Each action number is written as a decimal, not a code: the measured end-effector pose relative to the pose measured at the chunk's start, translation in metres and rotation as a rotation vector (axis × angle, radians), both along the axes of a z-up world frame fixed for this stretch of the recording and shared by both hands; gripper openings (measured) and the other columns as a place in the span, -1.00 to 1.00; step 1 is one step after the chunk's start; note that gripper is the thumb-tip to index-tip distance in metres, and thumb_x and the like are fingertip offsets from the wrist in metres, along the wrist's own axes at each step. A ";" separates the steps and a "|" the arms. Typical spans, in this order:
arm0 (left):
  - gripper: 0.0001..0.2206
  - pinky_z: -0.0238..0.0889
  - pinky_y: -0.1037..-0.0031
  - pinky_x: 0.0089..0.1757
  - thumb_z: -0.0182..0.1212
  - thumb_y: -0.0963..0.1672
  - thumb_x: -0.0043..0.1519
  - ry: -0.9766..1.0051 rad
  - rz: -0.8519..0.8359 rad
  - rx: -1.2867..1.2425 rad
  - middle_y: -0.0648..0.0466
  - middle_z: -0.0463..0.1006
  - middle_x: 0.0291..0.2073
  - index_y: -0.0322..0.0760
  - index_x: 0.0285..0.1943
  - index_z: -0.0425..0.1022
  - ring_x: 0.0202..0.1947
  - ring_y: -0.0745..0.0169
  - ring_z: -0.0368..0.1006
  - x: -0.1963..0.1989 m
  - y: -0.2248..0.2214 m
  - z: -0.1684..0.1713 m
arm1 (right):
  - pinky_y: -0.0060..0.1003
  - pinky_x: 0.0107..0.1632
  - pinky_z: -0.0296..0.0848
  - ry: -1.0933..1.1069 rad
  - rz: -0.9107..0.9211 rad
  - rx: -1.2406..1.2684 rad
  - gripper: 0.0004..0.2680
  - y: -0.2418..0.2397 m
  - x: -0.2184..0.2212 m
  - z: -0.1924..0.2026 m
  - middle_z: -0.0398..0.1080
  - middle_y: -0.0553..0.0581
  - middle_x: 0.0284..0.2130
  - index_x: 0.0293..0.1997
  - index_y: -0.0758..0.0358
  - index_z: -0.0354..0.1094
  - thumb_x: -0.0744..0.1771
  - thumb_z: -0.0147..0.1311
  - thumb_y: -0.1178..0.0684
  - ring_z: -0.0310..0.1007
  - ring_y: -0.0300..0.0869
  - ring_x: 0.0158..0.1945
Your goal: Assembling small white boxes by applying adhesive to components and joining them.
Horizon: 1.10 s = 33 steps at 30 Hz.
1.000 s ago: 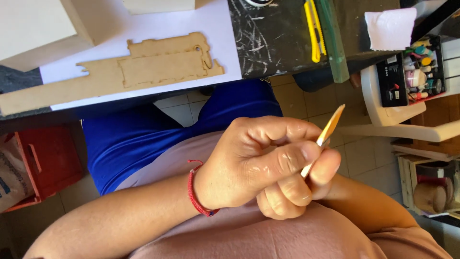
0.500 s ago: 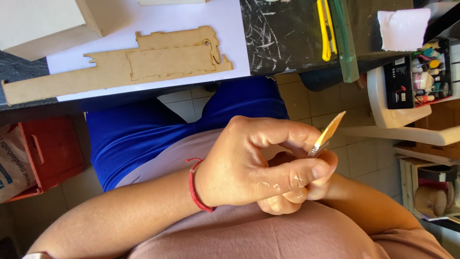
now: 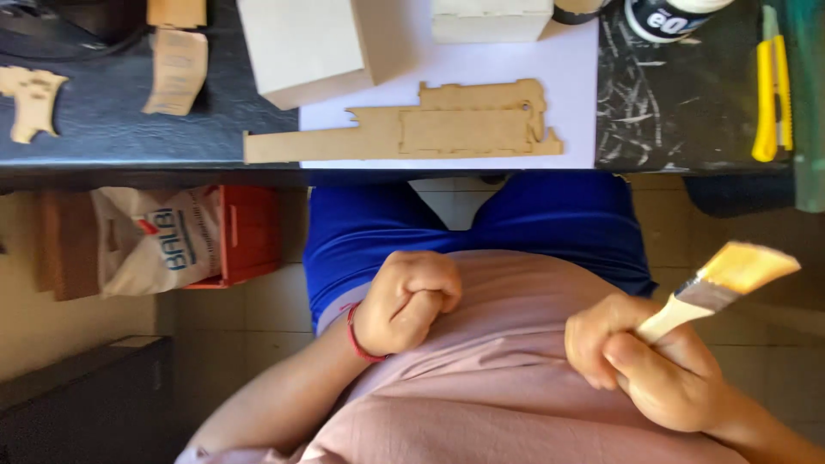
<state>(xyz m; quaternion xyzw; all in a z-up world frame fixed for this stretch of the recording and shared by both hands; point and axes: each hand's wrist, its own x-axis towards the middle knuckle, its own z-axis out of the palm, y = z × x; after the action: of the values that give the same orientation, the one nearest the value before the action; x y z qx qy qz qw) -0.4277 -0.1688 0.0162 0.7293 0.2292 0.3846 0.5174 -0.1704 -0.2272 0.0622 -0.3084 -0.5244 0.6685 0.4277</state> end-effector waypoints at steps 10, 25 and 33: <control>-0.77 0.20 0.31 -0.39 -0.21 -0.16 0.31 0.396 0.118 0.142 0.12 0.41 -0.54 -0.22 -0.42 0.28 -0.55 0.08 0.33 -0.028 -0.007 -0.003 | -0.41 -0.20 0.36 -0.613 -0.153 0.062 -0.69 0.009 0.002 -0.008 0.36 -0.03 -0.47 0.17 0.25 0.26 0.38 -0.20 -0.10 0.37 -0.30 -0.38; -0.63 0.19 0.10 -0.10 0.34 0.00 0.21 0.759 0.477 0.613 0.00 0.59 -0.04 -0.23 0.11 0.53 -0.12 -0.11 0.47 -0.085 0.129 0.036 | -0.30 -0.18 0.34 -0.973 -0.384 0.389 -0.76 0.074 0.022 -0.011 0.43 0.19 -0.42 -0.56 0.36 0.28 0.38 -0.07 0.23 0.42 -0.11 -0.36; -0.17 0.00 -0.08 0.23 0.58 0.08 0.09 0.889 0.348 0.540 -0.35 0.25 0.30 -0.45 0.42 0.30 0.29 -0.41 0.11 -0.118 0.199 0.043 | 0.03 0.12 0.37 -1.219 -0.344 0.599 -0.84 0.126 0.057 -0.017 0.41 0.52 -0.06 0.10 0.72 0.39 0.45 0.05 0.32 0.40 0.26 0.02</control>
<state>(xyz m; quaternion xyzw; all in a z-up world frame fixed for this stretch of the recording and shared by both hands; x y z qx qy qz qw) -0.5458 0.0305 0.0591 0.8797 0.4361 0.1644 0.0939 -0.1133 -0.1017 0.0448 -0.5759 -0.7762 0.1256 0.2236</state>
